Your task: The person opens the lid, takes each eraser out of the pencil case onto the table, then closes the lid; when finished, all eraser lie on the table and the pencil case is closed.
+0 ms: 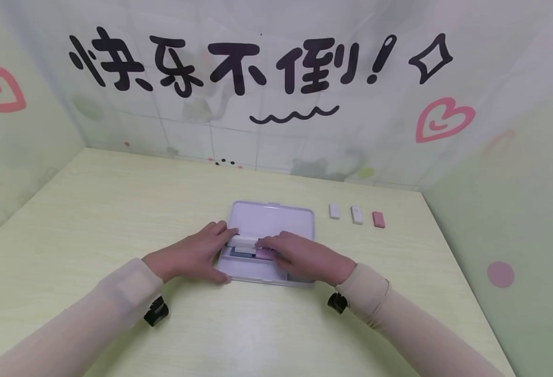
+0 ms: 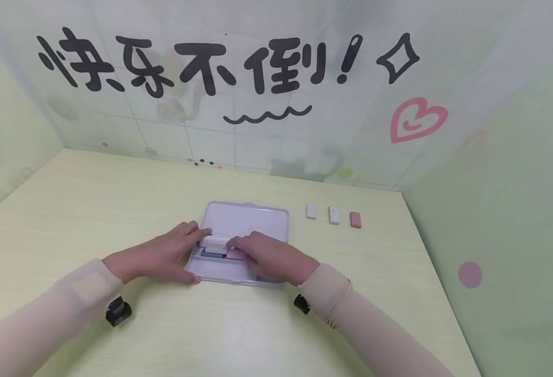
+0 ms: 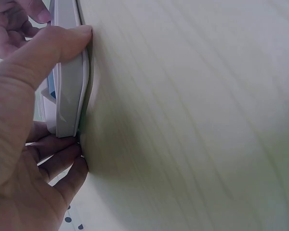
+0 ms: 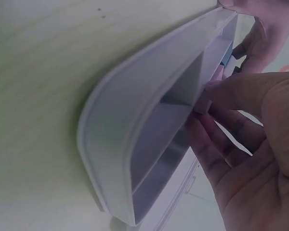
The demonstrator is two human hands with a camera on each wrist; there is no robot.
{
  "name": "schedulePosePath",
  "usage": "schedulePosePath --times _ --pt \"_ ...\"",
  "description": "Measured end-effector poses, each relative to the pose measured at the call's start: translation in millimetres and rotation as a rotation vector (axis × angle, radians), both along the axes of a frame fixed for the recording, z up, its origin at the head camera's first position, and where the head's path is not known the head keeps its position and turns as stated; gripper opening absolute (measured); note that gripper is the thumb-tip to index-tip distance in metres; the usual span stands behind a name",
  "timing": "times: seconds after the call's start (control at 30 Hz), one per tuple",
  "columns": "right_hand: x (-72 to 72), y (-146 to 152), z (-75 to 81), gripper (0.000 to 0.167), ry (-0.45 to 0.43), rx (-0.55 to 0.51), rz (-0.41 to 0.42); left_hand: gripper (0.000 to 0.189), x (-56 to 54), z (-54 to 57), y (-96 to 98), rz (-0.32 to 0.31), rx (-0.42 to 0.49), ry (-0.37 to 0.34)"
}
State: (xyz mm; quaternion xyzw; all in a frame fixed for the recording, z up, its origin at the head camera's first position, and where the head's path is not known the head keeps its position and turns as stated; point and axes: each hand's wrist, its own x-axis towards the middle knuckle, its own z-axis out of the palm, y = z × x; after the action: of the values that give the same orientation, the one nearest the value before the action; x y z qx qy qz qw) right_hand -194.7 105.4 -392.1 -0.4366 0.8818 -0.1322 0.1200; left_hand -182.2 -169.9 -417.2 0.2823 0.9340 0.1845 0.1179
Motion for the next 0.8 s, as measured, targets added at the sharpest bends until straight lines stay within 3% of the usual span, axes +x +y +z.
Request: schedulePosePath --times 0.33,0.8 --pt "2.3 3 2.0 0.041 0.042 -0.02 0.033 0.101 1.0 -1.0 -0.5 0.006 0.005 -0.003" --pt "-1.2 3 13.3 0.047 -0.069 0.046 0.008 0.102 1.6 2.3 -0.3 0.01 0.006 -0.008"
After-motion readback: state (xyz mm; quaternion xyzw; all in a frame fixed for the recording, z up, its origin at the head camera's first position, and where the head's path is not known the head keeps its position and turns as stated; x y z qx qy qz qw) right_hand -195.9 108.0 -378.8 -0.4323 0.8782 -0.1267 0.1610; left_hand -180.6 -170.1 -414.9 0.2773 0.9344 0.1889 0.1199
